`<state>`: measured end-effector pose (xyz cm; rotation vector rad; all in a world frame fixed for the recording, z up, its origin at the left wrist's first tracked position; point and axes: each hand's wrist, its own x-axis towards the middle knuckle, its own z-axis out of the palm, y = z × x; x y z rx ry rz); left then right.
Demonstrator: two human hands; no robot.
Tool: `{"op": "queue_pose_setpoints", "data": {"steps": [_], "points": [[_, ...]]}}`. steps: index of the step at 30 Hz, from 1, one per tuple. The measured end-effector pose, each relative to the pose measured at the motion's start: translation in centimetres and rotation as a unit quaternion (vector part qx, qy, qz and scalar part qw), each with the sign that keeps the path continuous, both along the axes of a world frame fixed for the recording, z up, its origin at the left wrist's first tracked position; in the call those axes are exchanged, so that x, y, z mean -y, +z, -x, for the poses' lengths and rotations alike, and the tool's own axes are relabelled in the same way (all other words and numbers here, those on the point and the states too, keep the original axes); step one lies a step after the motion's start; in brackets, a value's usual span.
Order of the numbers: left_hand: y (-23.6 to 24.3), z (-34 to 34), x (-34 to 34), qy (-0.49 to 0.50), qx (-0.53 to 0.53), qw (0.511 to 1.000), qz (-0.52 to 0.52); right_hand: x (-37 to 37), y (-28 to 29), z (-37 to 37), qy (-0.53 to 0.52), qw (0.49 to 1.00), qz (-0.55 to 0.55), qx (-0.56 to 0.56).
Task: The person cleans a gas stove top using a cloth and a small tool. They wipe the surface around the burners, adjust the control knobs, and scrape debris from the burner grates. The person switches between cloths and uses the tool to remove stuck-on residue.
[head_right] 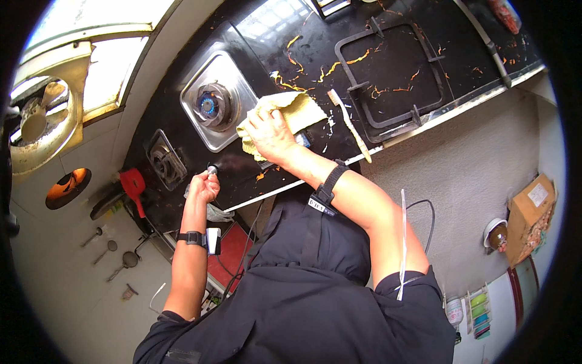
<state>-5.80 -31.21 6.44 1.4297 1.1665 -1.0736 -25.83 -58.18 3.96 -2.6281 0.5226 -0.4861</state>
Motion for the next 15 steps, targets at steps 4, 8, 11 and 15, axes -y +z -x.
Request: {"op": "queue_pose_setpoints", "data": {"steps": [4, 8, 11, 15], "points": [[0.4, 0.1, 0.1, -0.003, 0.001, 1.0, -0.007, 0.3, 0.0, 0.1, 0.002, 1.0, -0.024, 0.003], [0.9, 0.3, 0.7, -0.011, 0.005, 1.0, -0.019, 0.5, 0.0, 0.1, -0.002, 0.998, -0.055, 0.014], [1.1, 0.3, 0.9, -0.017, -0.002, 1.0, -0.023, 0.5, -0.1, -0.1, 0.009, 0.997, -0.077, 0.002], [1.1, 0.0, 0.8, -0.014, -0.023, 1.0, -0.008, 0.5, -0.4, -0.2, 0.014, 0.996, -0.091, 0.003]]}}
